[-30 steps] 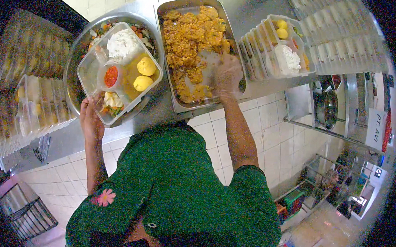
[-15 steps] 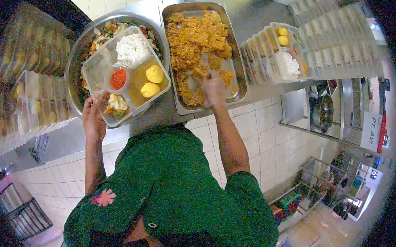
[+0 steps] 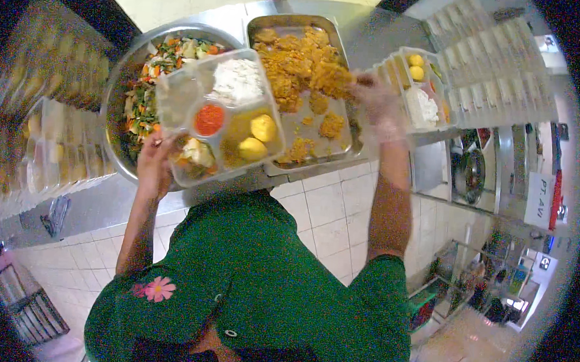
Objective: The person assembles meal trays by scooping mixed vegetables and fried chicken pieces from large metal containers into plastic partitioned trays already containing rice, eggs, and sauce.
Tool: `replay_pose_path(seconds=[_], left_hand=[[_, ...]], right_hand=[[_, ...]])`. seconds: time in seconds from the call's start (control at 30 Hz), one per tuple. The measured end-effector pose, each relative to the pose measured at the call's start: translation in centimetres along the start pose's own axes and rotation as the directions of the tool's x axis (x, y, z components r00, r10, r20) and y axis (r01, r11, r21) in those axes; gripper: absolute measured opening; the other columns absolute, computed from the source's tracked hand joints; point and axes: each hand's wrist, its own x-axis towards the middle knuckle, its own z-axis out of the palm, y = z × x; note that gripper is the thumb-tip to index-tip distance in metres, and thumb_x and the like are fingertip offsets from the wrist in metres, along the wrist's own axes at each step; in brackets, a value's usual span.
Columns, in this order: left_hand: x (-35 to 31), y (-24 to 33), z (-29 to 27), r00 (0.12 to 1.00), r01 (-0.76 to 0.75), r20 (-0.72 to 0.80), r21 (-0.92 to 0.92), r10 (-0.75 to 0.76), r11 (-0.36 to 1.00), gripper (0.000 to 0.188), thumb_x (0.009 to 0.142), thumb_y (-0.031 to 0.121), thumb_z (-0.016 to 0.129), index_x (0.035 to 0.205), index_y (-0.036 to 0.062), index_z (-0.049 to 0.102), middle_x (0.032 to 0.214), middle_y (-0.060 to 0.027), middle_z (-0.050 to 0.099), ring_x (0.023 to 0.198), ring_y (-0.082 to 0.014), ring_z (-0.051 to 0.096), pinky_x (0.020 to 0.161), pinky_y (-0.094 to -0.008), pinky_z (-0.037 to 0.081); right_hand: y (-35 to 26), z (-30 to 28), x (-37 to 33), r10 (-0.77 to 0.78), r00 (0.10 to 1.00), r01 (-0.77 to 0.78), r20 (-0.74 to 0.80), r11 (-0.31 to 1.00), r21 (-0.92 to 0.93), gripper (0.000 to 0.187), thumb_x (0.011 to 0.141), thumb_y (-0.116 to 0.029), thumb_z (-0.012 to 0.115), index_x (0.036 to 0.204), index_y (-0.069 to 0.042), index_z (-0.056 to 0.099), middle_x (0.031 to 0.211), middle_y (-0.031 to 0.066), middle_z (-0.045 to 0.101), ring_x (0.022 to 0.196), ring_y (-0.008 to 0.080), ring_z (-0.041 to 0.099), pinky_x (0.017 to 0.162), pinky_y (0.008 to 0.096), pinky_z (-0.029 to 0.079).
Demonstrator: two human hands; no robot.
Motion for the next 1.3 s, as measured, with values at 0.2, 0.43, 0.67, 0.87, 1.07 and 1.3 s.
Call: replay_pose_path(seconds=[0.2,0.43,0.67,0.87,1.07,1.3], left_hand=[[0.5,-0.8,2.8,0.985,0.055,0.148,0.192,-0.084,0.980,0.016,0.095,0.015,0.060,0.108,0.0094,0.052,0.097,-0.0039,0.062,0.085,-0.0109,0.059,0.066,-0.0232,0.049],[-0.7,-0.8,5.7,0.961,0.031,0.266,0.172,-0.077,0.985,0.013,0.095,0.014,0.060,0.104,0.0076,0.052,0.089,-0.0005,0.062,0.075,-0.0059,0.055,0.061,-0.0216,0.043],[-0.4,-1.7,6.4,0.935,0.002,0.345,0.219,-0.079,0.976,0.011,0.094,0.013,0.060,0.103,0.0095,0.054,0.093,0.0005,0.062,0.079,-0.0078,0.056,0.064,-0.0233,0.045],[-0.6,0.1,13.3,0.967,-0.029,0.251,0.281,-0.045,0.959,0.011,0.095,0.014,0.059,0.103,0.0086,0.054,0.093,-0.0020,0.062,0.083,-0.0091,0.057,0.064,-0.0233,0.047],[2.5,-0.1,24.6,0.950,-0.083,0.305,0.054,0.063,0.995,0.016,0.095,0.018,0.060,0.107,0.0094,0.055,0.098,-0.0024,0.063,0.081,-0.0086,0.057,0.058,-0.0219,0.046],[6.7,-5.5,41.5,0.931,-0.165,0.332,0.011,0.152,0.986,0.018,0.092,0.015,0.061,0.103,0.0062,0.049,0.097,-0.0077,0.063,0.074,-0.0117,0.057,0.052,-0.0257,0.047]], right_hand=[[-11.9,5.8,2.4,-0.277,0.838,0.377,0.469,0.917,-0.132,0.017,0.081,-0.014,0.069,0.092,-0.001,0.066,0.085,0.0056,0.067,0.077,0.0110,0.059,0.071,0.0291,0.051],[-11.1,13.8,3.5,-0.117,0.657,0.470,0.745,0.835,-0.284,0.016,0.086,-0.014,0.065,0.099,-0.004,0.066,0.087,0.0062,0.068,0.079,0.0162,0.063,0.073,0.0300,0.052],[-7.0,13.5,1.8,-0.454,0.488,0.862,0.745,0.382,-0.332,0.017,0.077,-0.013,0.063,0.092,-0.011,0.072,0.084,0.0123,0.070,0.077,0.0301,0.068,0.072,0.0391,0.055],[-13.4,0.8,-1.2,-0.596,0.729,0.681,0.338,0.582,-0.444,0.024,0.083,-0.007,0.062,0.106,-0.005,0.070,0.097,0.0174,0.070,0.084,0.0262,0.069,0.077,0.0351,0.055],[-12.9,-14.4,-11.4,-0.298,0.872,0.202,-0.388,0.942,-0.268,0.036,0.086,-0.006,0.064,0.122,-0.001,0.061,0.112,0.0067,0.065,0.101,0.0141,0.059,0.090,0.0270,0.045],[-1.2,-25.1,-19.4,-0.148,0.733,0.149,-0.664,0.987,-0.056,0.039,0.089,-0.013,0.066,0.125,0.000,0.058,0.109,0.0066,0.064,0.093,0.0113,0.054,0.084,0.0241,0.041]])
